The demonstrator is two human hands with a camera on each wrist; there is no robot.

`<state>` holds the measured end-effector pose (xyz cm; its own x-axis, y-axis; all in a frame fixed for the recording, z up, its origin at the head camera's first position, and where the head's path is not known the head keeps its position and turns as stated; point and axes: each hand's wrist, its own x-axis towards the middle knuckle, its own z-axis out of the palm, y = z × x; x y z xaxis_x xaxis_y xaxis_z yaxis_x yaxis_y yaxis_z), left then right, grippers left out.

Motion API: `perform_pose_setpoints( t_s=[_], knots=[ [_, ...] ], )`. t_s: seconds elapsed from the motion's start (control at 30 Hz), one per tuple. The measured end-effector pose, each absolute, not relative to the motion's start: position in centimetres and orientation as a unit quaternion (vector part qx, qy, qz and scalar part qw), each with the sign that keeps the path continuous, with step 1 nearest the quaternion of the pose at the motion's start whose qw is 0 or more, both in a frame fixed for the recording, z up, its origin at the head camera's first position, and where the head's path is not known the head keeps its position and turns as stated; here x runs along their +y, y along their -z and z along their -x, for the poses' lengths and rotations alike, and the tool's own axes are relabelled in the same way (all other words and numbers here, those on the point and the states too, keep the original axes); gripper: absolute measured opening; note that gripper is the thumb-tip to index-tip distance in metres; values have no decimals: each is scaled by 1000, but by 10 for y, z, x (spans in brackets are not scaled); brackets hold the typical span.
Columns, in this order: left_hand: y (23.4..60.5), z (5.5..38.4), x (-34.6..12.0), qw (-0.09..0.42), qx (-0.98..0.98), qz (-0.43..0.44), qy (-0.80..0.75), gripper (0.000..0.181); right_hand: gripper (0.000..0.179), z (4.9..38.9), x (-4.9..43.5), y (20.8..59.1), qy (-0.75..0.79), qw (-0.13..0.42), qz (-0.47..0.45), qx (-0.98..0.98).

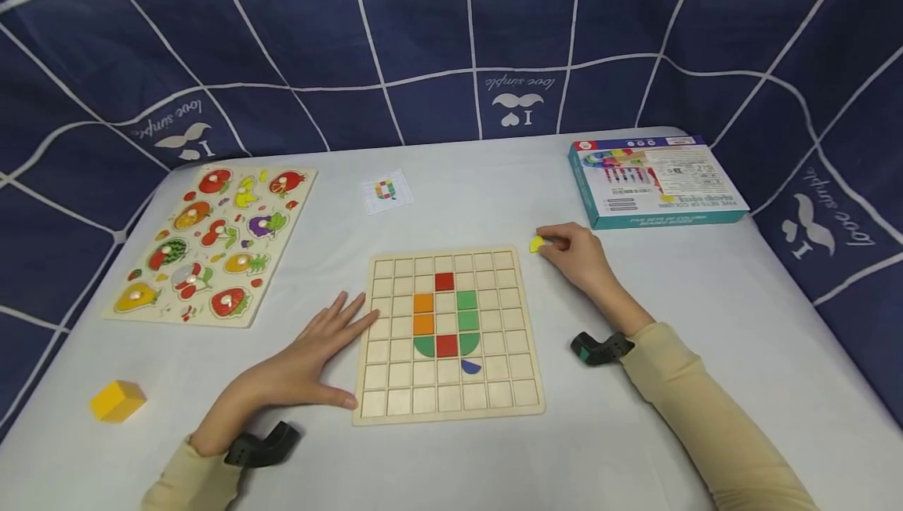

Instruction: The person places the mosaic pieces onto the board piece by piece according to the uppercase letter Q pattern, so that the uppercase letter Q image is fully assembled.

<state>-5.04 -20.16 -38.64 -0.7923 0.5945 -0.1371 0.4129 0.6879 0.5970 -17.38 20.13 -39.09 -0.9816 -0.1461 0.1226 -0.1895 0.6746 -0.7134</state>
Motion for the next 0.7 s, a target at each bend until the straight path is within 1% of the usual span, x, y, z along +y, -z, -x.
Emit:
perform_pose_setpoints(
  t_s=[0.2, 0.43, 0.7],
  knots=[
    [385, 51, -201, 165, 904, -279, -278, 112, 29, 178, 199, 394, -357, 42, -109, -927],
    [384, 52, -201, 163, 904, -282, -276, 112, 22, 179, 198, 393, -351, 56, -113, -928],
    [384, 51, -201, 164, 904, -280, -277, 112, 18, 179, 198, 394, -365, 53, -104, -924]
  ],
)
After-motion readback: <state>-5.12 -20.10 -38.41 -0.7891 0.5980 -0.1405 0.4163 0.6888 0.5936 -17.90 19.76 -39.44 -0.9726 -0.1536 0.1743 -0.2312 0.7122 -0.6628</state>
